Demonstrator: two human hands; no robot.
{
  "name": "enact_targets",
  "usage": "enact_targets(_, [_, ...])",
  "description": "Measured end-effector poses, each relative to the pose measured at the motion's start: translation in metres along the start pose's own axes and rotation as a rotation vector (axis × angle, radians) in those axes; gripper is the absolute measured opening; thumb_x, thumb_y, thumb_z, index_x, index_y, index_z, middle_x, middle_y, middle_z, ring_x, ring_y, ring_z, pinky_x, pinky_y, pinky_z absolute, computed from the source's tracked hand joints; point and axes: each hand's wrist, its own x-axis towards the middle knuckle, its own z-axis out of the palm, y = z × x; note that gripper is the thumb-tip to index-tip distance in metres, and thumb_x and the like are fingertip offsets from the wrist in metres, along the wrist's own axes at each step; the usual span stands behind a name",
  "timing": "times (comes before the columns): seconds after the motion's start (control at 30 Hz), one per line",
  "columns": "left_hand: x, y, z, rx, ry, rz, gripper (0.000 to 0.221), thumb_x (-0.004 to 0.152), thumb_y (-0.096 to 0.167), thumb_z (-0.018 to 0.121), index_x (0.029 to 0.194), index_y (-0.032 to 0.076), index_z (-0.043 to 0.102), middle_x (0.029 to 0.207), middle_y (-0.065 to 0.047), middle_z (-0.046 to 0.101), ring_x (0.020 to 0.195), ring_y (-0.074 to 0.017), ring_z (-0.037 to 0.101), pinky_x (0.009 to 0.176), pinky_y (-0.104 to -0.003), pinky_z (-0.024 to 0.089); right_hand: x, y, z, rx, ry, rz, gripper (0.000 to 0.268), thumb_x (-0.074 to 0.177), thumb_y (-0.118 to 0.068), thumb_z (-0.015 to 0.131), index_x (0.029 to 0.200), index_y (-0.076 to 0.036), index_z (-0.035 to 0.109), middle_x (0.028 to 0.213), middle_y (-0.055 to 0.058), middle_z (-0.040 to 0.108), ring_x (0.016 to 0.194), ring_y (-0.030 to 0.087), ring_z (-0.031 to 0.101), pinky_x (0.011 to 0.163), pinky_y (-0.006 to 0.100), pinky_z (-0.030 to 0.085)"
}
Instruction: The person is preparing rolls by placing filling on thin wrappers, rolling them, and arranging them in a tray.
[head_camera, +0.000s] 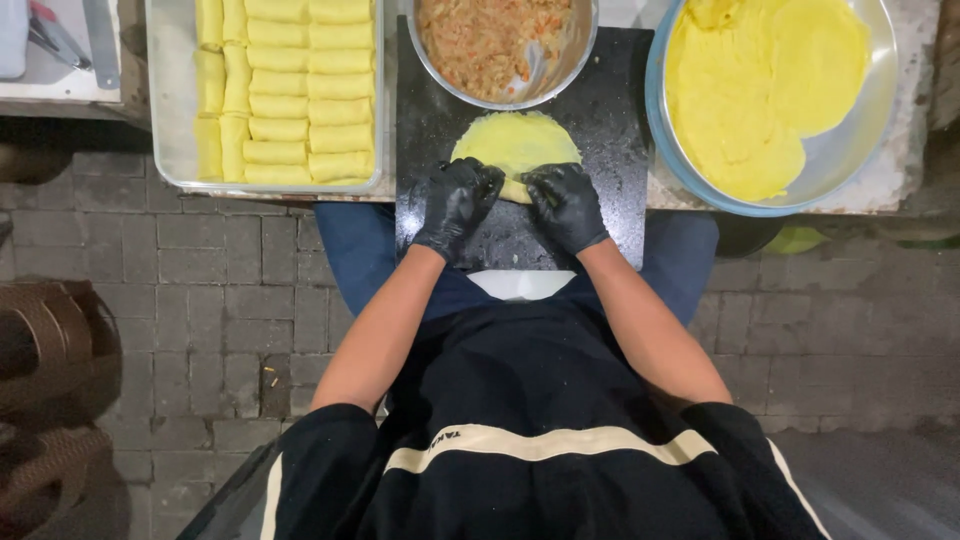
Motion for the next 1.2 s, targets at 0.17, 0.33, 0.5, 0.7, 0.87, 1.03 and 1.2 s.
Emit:
enact_targets(0.17, [0.020, 0.017, -0.011, -0.129, -0.035, -0.290, 0.038, 0.082, 0.025, 0.069, 0.097, -0.009, 0.074, 0.092, -0.035, 0.070, 0.098, -0.0523, 0.065, 0.094, -0.060, 0.050, -0.002, 0.001, -0.015, -0.043, 0.024, 0.029, 0.011, 0.089, -0.016, 0.071, 0.099, -0.011, 0.073, 0.105, 0.008, 0.071, 0.101, 0.028, 0.067, 0.087, 0.038, 0.056])
enact_targets(0.33, [0.017, -0.090, 0.117, -0.159, 0.119, -0.333, 0.041, 0.082, 0.054, 0.073, 0.094, 0.015, 0.078, 0.091, -0.017, 0.074, 0.091, -0.0404, 0.070, 0.083, -0.055, 0.056, 0.007, -0.040, -0.019, 0.158, -0.052, -0.137, 0.017, 0.083, -0.013, 0.076, 0.100, -0.008, 0.072, 0.108, 0.014, 0.070, 0.105, 0.034, 0.066, 0.090, 0.043, 0.056])
enact_targets(0.5, [-0.023, -0.088, 0.100, -0.256, 0.306, 0.145, 0.026, 0.084, 0.030, 0.080, 0.109, 0.031, 0.073, 0.110, -0.015, 0.072, 0.095, -0.0414, 0.069, 0.077, -0.057, 0.054, 0.020, -0.045, -0.017, 0.035, -0.037, -0.300, 0.017, 0.085, -0.008, 0.076, 0.101, -0.005, 0.073, 0.105, 0.018, 0.071, 0.097, 0.036, 0.069, 0.088, 0.043, 0.058])
enact_targets(0.7, [-0.018, -0.095, 0.107, 0.535, 0.251, 0.423, 0.043, 0.095, 0.055, 0.056, 0.133, 0.034, 0.058, 0.119, -0.003, 0.065, 0.102, -0.0283, 0.061, 0.087, -0.052, 0.048, 0.024, -0.045, -0.021, 0.086, -0.038, -0.210, 0.023, 0.087, -0.009, 0.073, 0.110, -0.005, 0.072, 0.106, 0.015, 0.072, 0.100, 0.032, 0.069, 0.087, 0.041, 0.058])
enact_targets(0.87, [-0.013, -0.089, 0.085, 0.057, 0.339, 0.399, 0.021, 0.086, 0.040, 0.077, 0.105, 0.030, 0.076, 0.104, -0.009, 0.075, 0.101, -0.0363, 0.067, 0.092, -0.050, 0.044, 0.010, -0.023, -0.037, 0.080, -0.087, -0.153, 0.025, 0.088, -0.014, 0.074, 0.112, -0.008, 0.073, 0.109, 0.012, 0.073, 0.101, 0.030, 0.069, 0.090, 0.041, 0.057])
enact_targets(1.03, [-0.025, -0.115, 0.078, 0.127, 0.175, 0.282, 0.024, 0.091, 0.048, 0.067, 0.112, 0.038, 0.070, 0.119, 0.001, 0.066, 0.114, -0.0278, 0.058, 0.098, -0.049, 0.037, -0.005, -0.005, -0.063, -0.073, -0.093, -0.171, 0.020, 0.085, -0.017, 0.074, 0.104, -0.011, 0.075, 0.104, 0.008, 0.075, 0.098, 0.027, 0.070, 0.091, 0.037, 0.057])
enact_targets(1.2, [-0.040, -0.141, 0.069, 0.218, -0.021, 0.127, 0.028, 0.097, 0.059, 0.054, 0.123, 0.050, 0.062, 0.139, 0.014, 0.054, 0.130, -0.0168, 0.046, 0.105, -0.048, 0.028, -0.009, 0.008, -0.093, -0.134, -0.138, -0.225, 0.013, 0.081, -0.015, 0.077, 0.094, -0.012, 0.076, 0.097, 0.008, 0.075, 0.094, 0.027, 0.071, 0.087, 0.037, 0.056])
